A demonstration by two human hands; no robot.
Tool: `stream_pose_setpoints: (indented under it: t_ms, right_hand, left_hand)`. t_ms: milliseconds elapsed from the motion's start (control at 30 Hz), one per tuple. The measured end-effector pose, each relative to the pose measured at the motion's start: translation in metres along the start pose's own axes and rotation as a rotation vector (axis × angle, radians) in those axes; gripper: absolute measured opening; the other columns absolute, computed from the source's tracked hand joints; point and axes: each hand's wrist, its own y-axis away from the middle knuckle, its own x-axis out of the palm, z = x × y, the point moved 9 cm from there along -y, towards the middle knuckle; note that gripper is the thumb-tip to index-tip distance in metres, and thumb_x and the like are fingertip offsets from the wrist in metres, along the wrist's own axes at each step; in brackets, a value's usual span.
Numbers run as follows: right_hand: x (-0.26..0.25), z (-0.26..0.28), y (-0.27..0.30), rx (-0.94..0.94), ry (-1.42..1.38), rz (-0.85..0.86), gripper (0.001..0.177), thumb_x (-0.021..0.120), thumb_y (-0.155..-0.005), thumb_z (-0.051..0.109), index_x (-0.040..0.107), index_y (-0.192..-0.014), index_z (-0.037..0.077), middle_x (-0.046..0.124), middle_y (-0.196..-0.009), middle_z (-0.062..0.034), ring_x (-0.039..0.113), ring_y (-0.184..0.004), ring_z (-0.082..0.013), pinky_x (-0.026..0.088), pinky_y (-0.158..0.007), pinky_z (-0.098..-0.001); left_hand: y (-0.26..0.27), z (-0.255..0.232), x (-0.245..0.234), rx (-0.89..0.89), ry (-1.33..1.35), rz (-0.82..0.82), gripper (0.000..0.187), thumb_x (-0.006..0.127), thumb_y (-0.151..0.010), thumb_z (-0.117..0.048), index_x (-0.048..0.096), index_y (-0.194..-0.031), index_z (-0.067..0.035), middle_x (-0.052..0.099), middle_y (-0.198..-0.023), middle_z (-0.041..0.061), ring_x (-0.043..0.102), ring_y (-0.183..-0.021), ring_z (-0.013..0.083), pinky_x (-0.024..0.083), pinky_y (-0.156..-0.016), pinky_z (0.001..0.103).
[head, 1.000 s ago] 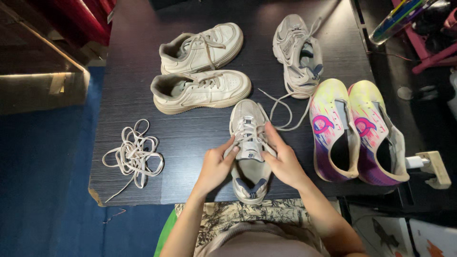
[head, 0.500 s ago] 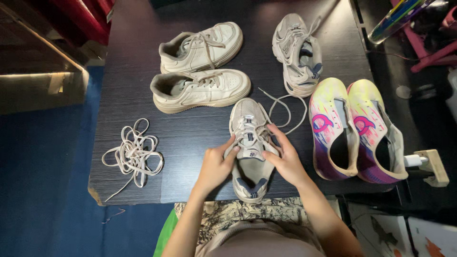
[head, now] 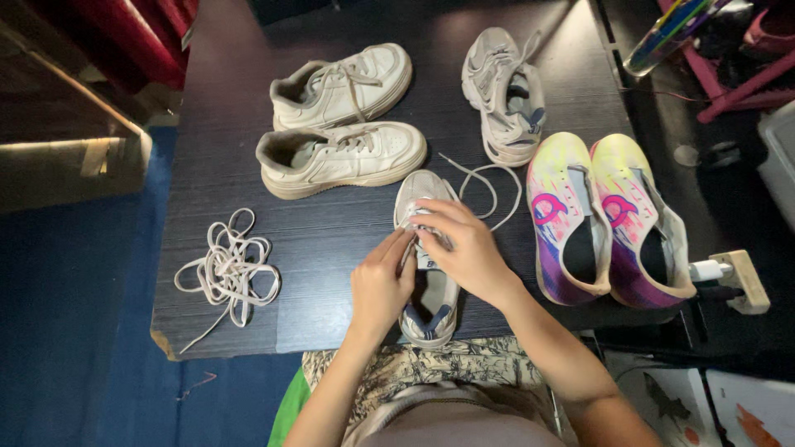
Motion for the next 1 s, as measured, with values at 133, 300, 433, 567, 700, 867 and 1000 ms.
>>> stream_pose_setpoints:
  t_ms: [133, 300, 433, 567, 700, 867, 1000]
  right_hand:
    - [0.035, -0.018, -0.018, 0.044, -0.166, 0.201, 0.022, 0.06, -0.093, 0.001, 0.072, -0.111, 0.0, 0.073, -0.119, -0.0142, 0.073, -0.11, -0.0302, 0.057, -0.096, -0.0371]
    - [0.05, -0.025, -0.018, 0.014, -0.126, 0.3, 0.024, 0.058, -0.082, -0.006, 0.072, -0.101, -0.006, 0.072, -0.123, -0.0173, 0.071, -0.111, -0.0337, 0.055, -0.098, -0.0395]
    - [0.049, -0.026, -0.009, 0.047, -0.11, 0.309, 0.029, 0.057, -0.078, -0.007, 0.073, -0.102, -0.007, 0.067, -0.131, -0.02, 0.068, -0.114, -0.0364, 0.053, -0.098, -0.041]
    - [0.046, -0.03, -0.007, 0.107, -0.08, 0.259, 0.029, 0.058, -0.078, -0.006, 0.074, -0.102, -0.006, 0.065, -0.136, -0.021, 0.068, -0.113, -0.0369, 0.053, -0.098, -0.0408]
    - [0.039, -0.032, -0.008, 0.075, -0.102, 0.152, 0.015, 0.065, -0.078, -0.004, 0.073, -0.092, -0.004, 0.067, -0.13, -0.0225, 0.067, -0.118, -0.0372, 0.052, -0.101, -0.0415]
    - [0.039, -0.043, -0.006, 0.124, -0.139, 0.11, 0.009, 0.068, -0.082, -0.001, 0.07, -0.09, -0.003, 0.071, -0.123, -0.0192, 0.069, -0.114, -0.0353, 0.054, -0.098, -0.0406]
    - [0.041, -0.049, -0.006, 0.111, -0.167, 0.108, 0.007, 0.07, -0.083, 0.0, 0.071, -0.09, -0.003, 0.073, -0.119, -0.0178, 0.071, -0.111, -0.0336, 0.055, -0.096, -0.0388]
  left_hand:
    - [-0.006, 0.007, 0.004, -0.038, 0.03, 0.061, 0.025, 0.073, -0.085, -0.01, 0.074, -0.109, -0.005, 0.075, -0.096, 0.019, 0.073, -0.082, 0.0363, 0.058, -0.072, 0.043]
    - [-0.005, 0.008, 0.005, 0.002, 0.05, 0.035, 0.021, 0.069, -0.087, -0.006, 0.074, -0.107, -0.003, 0.074, -0.091, 0.018, 0.072, -0.08, 0.0366, 0.057, -0.07, 0.044]
    - [0.0, 0.003, 0.004, 0.066, 0.059, -0.007, 0.02, 0.067, -0.089, -0.004, 0.071, -0.108, 0.0, 0.073, -0.091, 0.018, 0.072, -0.08, 0.0362, 0.057, -0.07, 0.043]
    - [-0.001, 0.004, 0.006, 0.047, 0.059, 0.012, 0.021, 0.068, -0.089, -0.004, 0.071, -0.109, -0.001, 0.073, -0.09, 0.019, 0.072, -0.077, 0.0358, 0.056, -0.068, 0.043]
    - [-0.001, 0.007, 0.007, 0.031, 0.05, 0.031, 0.02, 0.068, -0.089, -0.004, 0.072, -0.109, -0.002, 0.074, -0.09, 0.018, 0.072, -0.076, 0.0353, 0.056, -0.067, 0.043]
    - [-0.001, 0.001, 0.005, 0.109, 0.02, -0.015, 0.022, 0.069, -0.088, -0.005, 0.071, -0.11, -0.003, 0.074, -0.096, 0.019, 0.073, -0.082, 0.0359, 0.057, -0.071, 0.043]
    - [-0.001, 0.005, 0.008, 0.073, 0.032, 0.022, 0.019, 0.07, -0.088, -0.005, 0.072, -0.107, -0.004, 0.074, -0.091, 0.018, 0.073, -0.078, 0.0348, 0.057, -0.068, 0.043]
